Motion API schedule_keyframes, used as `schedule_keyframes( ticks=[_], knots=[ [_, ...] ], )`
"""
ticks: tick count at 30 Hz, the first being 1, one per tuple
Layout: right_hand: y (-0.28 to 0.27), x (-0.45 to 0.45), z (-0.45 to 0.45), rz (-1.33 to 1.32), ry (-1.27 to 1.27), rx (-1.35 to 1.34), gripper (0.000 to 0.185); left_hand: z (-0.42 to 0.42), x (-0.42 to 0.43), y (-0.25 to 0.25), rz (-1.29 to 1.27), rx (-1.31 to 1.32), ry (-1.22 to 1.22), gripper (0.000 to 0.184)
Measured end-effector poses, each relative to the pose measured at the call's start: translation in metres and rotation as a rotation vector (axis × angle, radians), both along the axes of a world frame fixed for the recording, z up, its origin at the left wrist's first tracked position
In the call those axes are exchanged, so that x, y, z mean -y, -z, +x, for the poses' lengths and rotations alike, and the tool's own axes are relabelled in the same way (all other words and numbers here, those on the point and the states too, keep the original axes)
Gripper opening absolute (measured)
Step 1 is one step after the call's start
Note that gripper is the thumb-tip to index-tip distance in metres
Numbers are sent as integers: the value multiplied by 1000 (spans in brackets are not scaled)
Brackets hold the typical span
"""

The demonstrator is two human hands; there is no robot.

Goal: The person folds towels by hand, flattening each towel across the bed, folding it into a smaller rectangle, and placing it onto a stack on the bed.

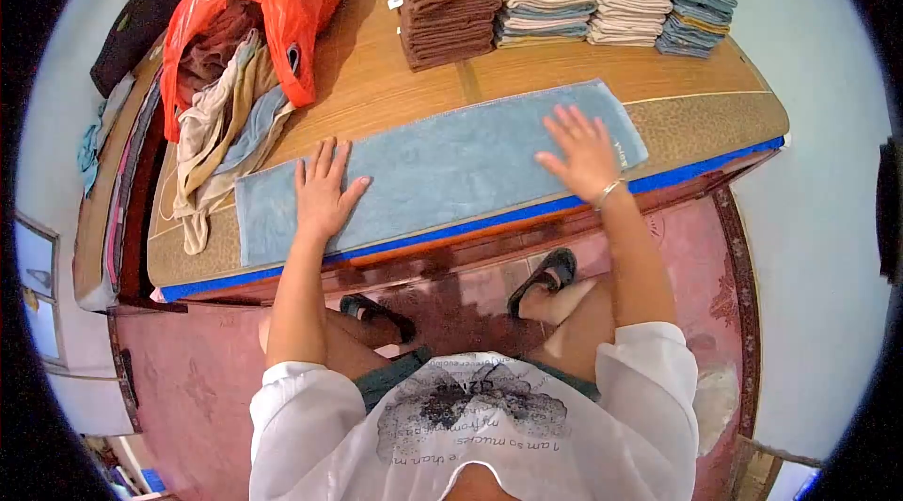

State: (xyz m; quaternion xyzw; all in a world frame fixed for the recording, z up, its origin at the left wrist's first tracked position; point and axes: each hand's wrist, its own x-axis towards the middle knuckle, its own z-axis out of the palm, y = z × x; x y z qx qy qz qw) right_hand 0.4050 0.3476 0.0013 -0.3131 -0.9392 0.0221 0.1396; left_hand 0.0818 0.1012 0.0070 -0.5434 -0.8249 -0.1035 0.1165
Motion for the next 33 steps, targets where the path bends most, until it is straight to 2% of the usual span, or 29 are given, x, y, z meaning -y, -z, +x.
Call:
schedule_keyframes(
  ticks=[5,8,10,12,14,18,21,26,33],
  knots=[
    [9,-41,35,65,251,-141,59,2,0,-3,-54,-18,-24,65],
    [0,-36,13,80,265,-132,59,2,0,-3,-45,-17,-13,65],
    [-10,-19,-22,83,104,-185,58,3,0,-4,-46,-17,-15,64],
    [-26,15,-61,94,-67,-60,58,2,-1,-4,-46,-16,-14,64],
    [-28,44,-86,-44,-230,63,60,1,0,-2,-25,-23,-5,67],
    [-9,38,-100,-162,-259,66,61,0,1,0,-22,-38,6,66],
    [-6,5,-84,-120,-204,56,64,2,1,-4,-55,-19,-12,66],
    [-3,-46,-52,-66,103,10,66,5,1,-5,-55,-20,-15,65],
    [4,-71,-31,-36,245,-91,66,2,0,-1,-24,-15,-3,66]
  ],
)
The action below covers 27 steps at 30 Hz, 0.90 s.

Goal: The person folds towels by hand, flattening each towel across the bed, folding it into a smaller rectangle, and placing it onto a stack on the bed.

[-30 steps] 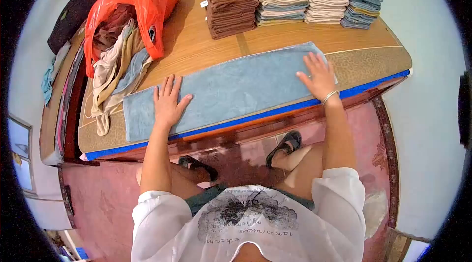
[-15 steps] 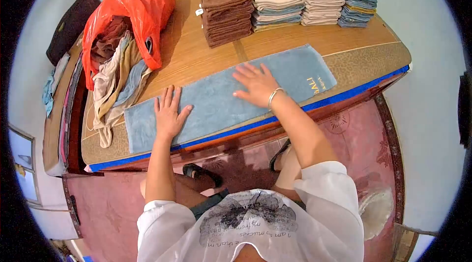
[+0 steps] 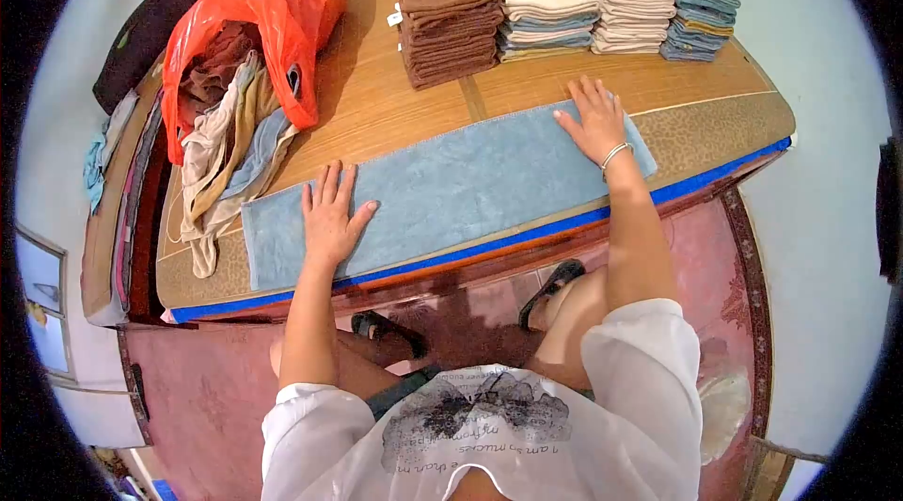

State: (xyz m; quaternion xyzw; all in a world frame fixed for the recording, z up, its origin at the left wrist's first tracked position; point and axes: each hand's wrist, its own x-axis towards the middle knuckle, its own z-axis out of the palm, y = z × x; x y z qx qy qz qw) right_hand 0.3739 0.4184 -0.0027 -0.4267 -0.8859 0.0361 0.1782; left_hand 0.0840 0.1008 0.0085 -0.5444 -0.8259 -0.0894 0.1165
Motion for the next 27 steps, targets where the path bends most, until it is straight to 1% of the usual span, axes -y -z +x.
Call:
schedule_keyframes(
  ticks=[2,3,5,6,8,10,12,13,15,16,17,19,20,22,23,25,27],
  knots=[
    [-14,25,-3,69,15,78,66,2,0,-2,0,4,1,66],
    [-19,38,-7,70,12,75,66,2,0,-3,0,9,3,67],
    [-25,61,-10,90,-135,91,66,2,0,-3,-12,8,-7,66],
    [-22,66,-9,90,-137,86,66,1,0,-2,-25,10,-12,65],
    [-14,73,-8,-33,-231,129,66,0,0,1,-23,8,-10,66],
    [-12,69,-5,-43,-210,119,66,-1,-1,1,-13,3,-19,66],
    [-11,64,-3,-49,-208,104,66,-2,1,-2,34,-15,27,63],
    [-9,63,-2,-40,-186,101,66,-7,5,-4,36,-26,5,63],
    [-8,63,0,-27,-183,86,66,-17,14,-10,167,134,133,58],
    [-12,63,2,-34,-168,91,65,-22,22,-15,234,127,89,54],
    [-13,62,4,-43,-151,96,64,-29,35,-19,234,111,80,54],
    [-9,61,4,-34,-156,81,63,-50,70,-19,415,-22,-91,50],
    [-7,60,4,-29,-153,81,62,-60,87,-18,412,-36,-96,50],
    [-6,60,3,-27,-161,68,61,-71,117,-17,456,-30,-387,41],
    [-7,60,4,-19,-160,68,60,-72,124,-17,454,-38,-395,41],
    [-8,61,4,-13,-169,58,60,-72,138,-17,248,-2,-596,36],
    [-7,61,3,1,-175,47,59,-86,143,-11,252,-31,-589,37]
  ],
)
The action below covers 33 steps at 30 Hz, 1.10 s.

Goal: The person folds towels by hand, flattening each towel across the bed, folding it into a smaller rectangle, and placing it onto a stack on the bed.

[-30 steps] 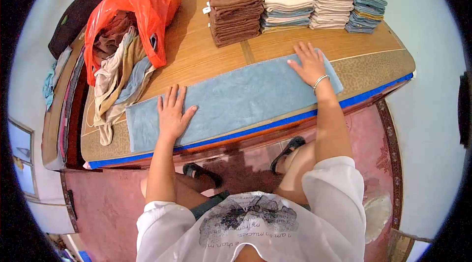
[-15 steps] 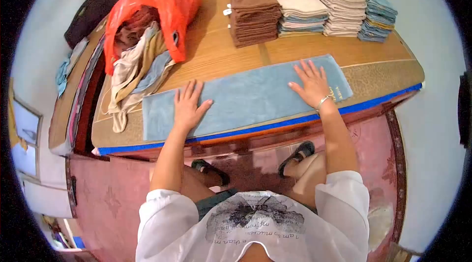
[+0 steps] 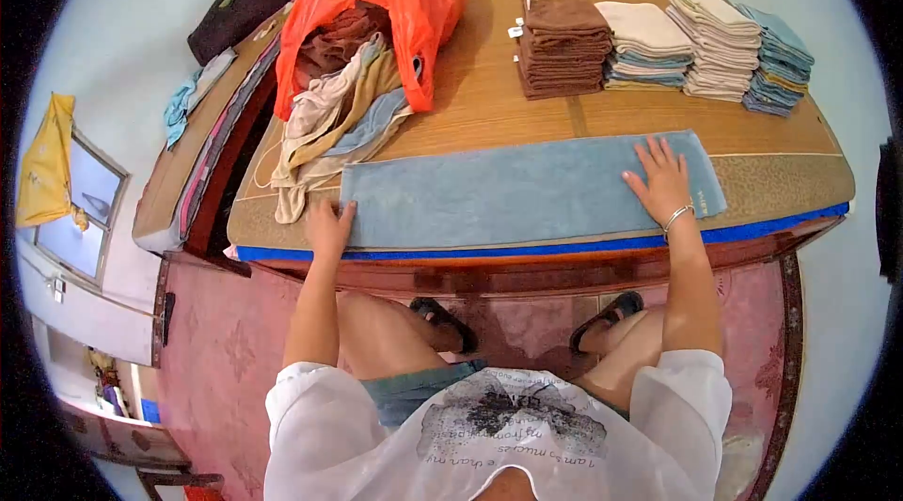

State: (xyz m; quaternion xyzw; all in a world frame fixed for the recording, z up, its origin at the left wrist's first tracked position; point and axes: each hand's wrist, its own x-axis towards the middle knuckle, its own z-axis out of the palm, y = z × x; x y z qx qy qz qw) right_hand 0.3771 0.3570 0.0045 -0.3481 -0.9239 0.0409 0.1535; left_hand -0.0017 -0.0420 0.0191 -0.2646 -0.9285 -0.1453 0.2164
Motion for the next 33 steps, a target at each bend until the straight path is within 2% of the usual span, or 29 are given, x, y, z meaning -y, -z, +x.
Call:
schedule_keyframes(
  ticks=[3,8,11,13,14,15,16,17,18,20,22,23,25,26,28,29,30,32,33],
  knots=[
    [2,-1,0,5,16,-12,59,-15,-11,-7,-130,304,-38,38],
    [1,-1,1,-20,14,-25,58,-3,-22,-25,-95,334,-15,42],
    [1,-3,2,-28,-8,-50,56,-3,-21,-26,46,363,4,39],
    [-1,-1,3,5,-27,-110,55,-7,-25,-33,603,1187,31,39],
    [-2,1,3,40,-49,-169,54,-1,-30,-39,598,1188,35,39],
    [-5,4,0,39,-43,-169,54,6,-36,-43,737,1257,123,39],
    [-9,8,-4,63,-119,-299,54,21,-46,-53,878,1323,213,40],
    [-13,15,-9,86,-194,-427,53,33,-57,-61,878,1276,247,40],
    [-19,26,-16,86,-187,-423,53,51,-72,-70,874,1283,250,40],
    [-33,54,-33,-573,-399,-680,52,96,-106,-87,814,1199,451,40],
    [-39,79,-51,-1243,-500,-832,52,136,-140,-92,695,1241,503,38],
    [-45,87,-55,-1236,-488,-837,52,158,-157,-85,690,1292,573,38],
    [-55,94,-56,-1898,-475,-920,44,189,-184,-62,615,1327,774,38],
    [-48,88,-55,-1888,-464,-930,44,200,-193,-50,545,1309,901,39],
    [-28,72,-58,-1495,-467,-773,33,225,-199,-38,540,1430,1095,42],
    [-34,69,-50,-1610,-480,-754,23,237,-199,-36,576,1443,1089,41],
    [-34,67,-46,-1600,-460,-767,23,245,-196,-29,565,1457,1106,41],
    [-34,61,-36,-1357,-439,-667,18,259,-188,-13,597,1225,1026,39],
    [-35,58,-31,-1228,-468,-700,19,265,-184,-9,575,1206,1030,37]
  ],
)
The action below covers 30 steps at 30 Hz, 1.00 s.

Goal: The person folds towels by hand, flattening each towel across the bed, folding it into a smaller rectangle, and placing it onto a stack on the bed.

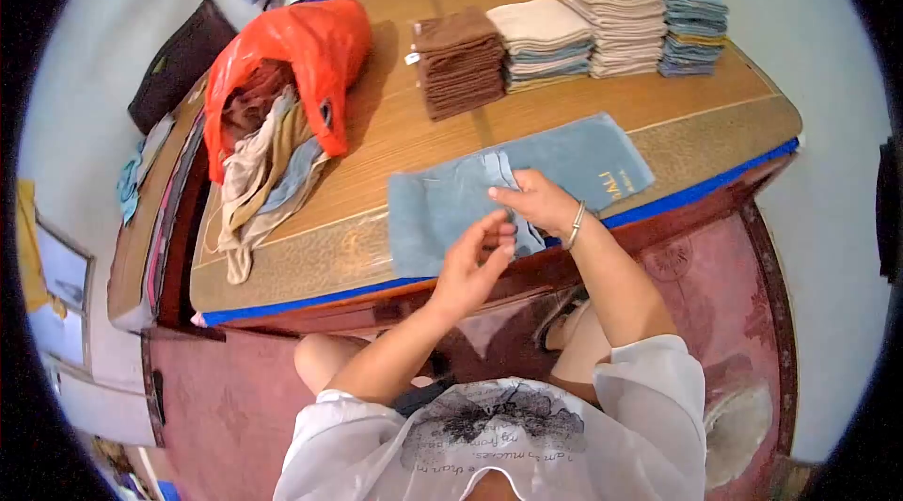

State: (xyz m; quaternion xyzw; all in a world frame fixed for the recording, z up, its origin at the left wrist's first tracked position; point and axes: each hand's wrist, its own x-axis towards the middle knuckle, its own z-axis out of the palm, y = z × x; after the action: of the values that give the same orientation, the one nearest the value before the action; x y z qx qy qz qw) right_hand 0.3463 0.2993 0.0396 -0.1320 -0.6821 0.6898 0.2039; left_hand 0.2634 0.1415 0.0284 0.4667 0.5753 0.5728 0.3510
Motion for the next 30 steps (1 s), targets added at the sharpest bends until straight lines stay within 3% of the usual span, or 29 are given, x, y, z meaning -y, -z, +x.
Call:
schedule_keyframes(
  ticks=[1,3,5,7,8,11,15,17,20,22,23,25,30],
  knots=[
    [-5,-4,7,-4,24,5,19,9,5,-4,-4,5,24,37],
    [-19,-16,18,83,195,65,20,28,13,-19,-13,-374,274,40],
    [3,-51,23,57,200,1,21,33,3,-8,149,-701,386,47],
    [1,-76,40,44,232,-92,27,30,-11,-5,192,-1087,244,56],
    [3,-91,52,105,265,-58,28,28,-14,-2,-7,-1152,199,64],
    [22,-125,84,186,404,14,29,14,-21,0,-416,-1114,141,69],
    [55,-156,102,215,526,135,30,-1,-19,5,-505,-1118,90,71],
    [45,-147,101,235,593,138,30,1,-21,1,-615,-1050,67,71],
    [35,-143,98,414,620,166,33,-3,-22,0,-567,-1130,30,70],
    [31,-133,95,645,757,351,36,-15,-19,-1,-572,-1147,20,70],
    [32,-129,91,643,760,355,36,-22,-15,4,-571,-1147,25,70],
    [37,-124,79,632,672,377,39,-33,-4,13,-336,-1332,-99,71],
    [43,-112,68,616,497,373,50,-47,22,4,-424,-1229,-72,68]
  ],
)
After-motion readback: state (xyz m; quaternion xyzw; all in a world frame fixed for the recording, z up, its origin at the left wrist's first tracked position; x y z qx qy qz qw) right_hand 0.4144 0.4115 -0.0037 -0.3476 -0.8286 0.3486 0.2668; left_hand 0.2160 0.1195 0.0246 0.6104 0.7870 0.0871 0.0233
